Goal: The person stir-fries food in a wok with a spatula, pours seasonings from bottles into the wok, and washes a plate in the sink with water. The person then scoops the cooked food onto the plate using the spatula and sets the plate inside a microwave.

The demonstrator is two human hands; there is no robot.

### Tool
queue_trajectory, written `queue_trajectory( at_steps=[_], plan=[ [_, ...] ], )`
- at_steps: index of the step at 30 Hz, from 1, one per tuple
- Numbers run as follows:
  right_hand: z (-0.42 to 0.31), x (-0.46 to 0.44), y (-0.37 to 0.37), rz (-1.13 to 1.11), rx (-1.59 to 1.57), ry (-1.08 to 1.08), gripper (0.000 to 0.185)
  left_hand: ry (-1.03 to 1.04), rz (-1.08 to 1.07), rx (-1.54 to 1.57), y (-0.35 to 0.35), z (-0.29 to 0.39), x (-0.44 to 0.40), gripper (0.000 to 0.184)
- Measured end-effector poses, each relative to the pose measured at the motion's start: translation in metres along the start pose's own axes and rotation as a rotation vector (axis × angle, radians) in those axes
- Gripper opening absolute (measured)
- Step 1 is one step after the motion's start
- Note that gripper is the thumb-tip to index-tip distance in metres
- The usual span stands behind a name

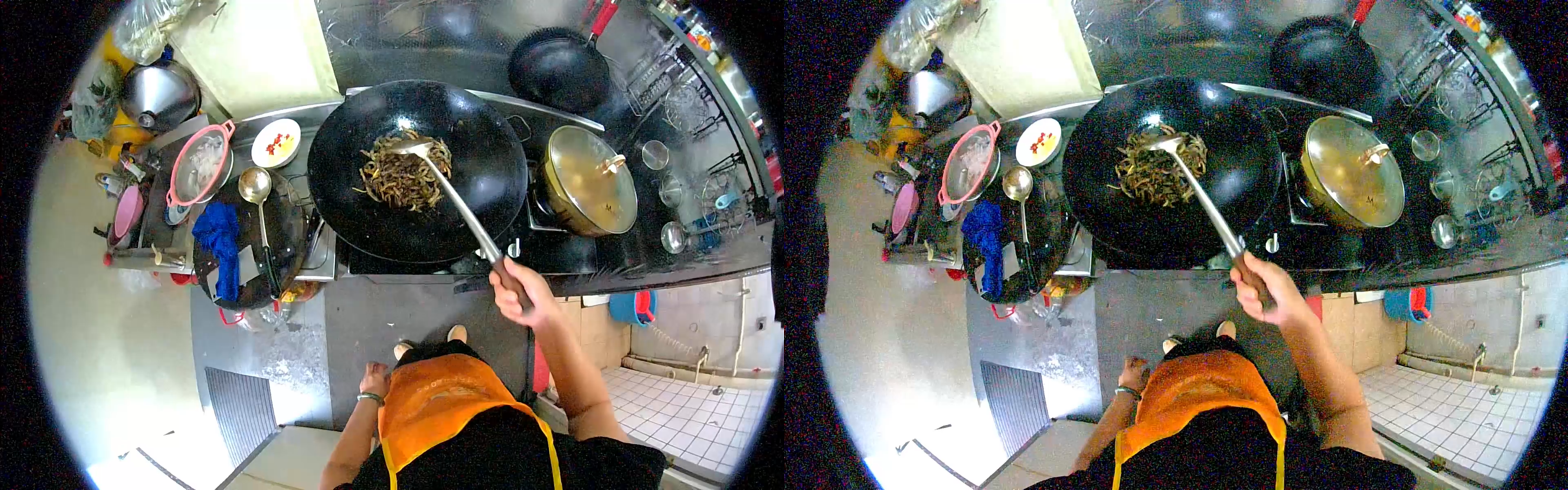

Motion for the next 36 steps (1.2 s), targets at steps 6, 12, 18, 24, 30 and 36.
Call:
queue_trajectory(
  at_steps=[6, 12, 18, 24, 30, 36],
  plan=[
    [0.0, 0.018, -0.029, 0.011, -0.006, 0.091, 0.052, 0.039, -0.115, -0.047, 0.032, -0.016, -0.006, 0.033],
    [-0.074, 0.095, -0.053, 0.377, 0.656, -0.422, 0.069, 0.343, -0.332, -0.157, 0.041, -0.011, -0.011, 0.045],
    [-0.198, 0.283, 0.09, 0.604, 0.975, -1.465, 0.026, 0.383, -0.209, 0.028, -0.09, 0.098, -0.08, 0.044],
    [-0.334, 0.416, 0.156, 0.835, 1.068, -2.224, 0.024, 0.433, -0.093, 0.163, -0.182, 0.174, -0.07, 0.043],
    [-0.393, 0.473, 0.171, 0.899, 0.979, -2.436, 0.025, 0.404, -0.061, 0.23, -0.216, 0.199, -0.063, 0.042],
    [-0.431, 0.419, 0.231, 1.385, 1.964, -2.311, 0.032, 0.339, -0.061, 0.257, -0.225, 0.199, -0.06, 0.042]
  ],
)
Point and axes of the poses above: each hand's wrist, its own x-axis away from the middle knuckle, its own y-axis out of the palm, z = x × y, the point moved 7 cm from there along -x, towards the middle knuckle, and after that the axes turned 15 degrees about -x, right-handed, at the moved point
